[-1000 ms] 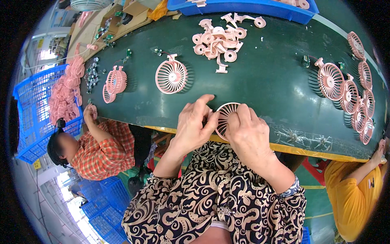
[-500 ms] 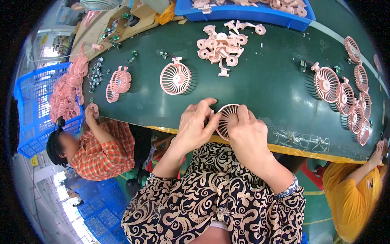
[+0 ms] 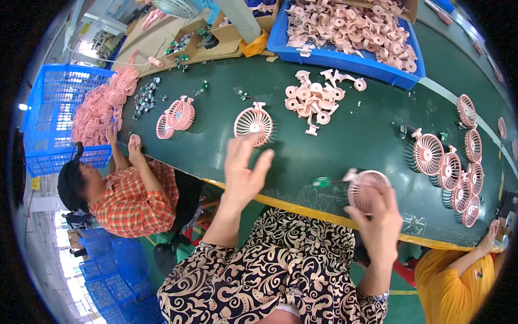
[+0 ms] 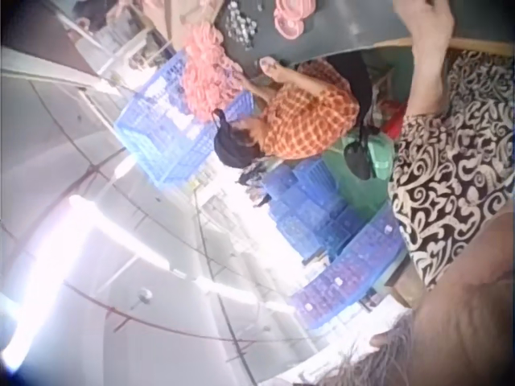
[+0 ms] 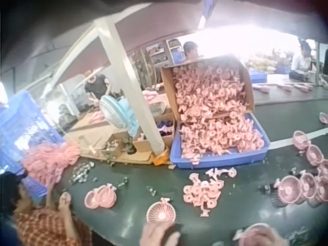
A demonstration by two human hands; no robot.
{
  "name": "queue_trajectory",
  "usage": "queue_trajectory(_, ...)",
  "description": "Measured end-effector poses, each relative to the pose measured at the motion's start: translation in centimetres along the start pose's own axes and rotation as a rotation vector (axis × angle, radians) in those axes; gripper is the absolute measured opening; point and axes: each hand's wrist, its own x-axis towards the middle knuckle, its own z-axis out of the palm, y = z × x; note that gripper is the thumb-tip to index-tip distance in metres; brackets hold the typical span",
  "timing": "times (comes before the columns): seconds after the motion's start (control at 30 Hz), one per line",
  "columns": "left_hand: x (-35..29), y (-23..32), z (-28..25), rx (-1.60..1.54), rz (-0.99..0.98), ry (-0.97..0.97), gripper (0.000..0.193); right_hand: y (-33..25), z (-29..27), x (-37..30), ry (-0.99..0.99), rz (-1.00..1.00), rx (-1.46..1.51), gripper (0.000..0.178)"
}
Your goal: The person assembles portable fan components by attaching plastic brackets onto the fan frame grilles by hand and placing the assembled pieces onto the workbench.
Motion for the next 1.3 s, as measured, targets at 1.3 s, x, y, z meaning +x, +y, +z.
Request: queue_trajectory(1.3, -0.6, 0.1, 1.4, 0.156, -0.075, -0.22, 0.032, 2.0, 4.8, 9.3, 0.158, -0.029, -0.005, 0.027)
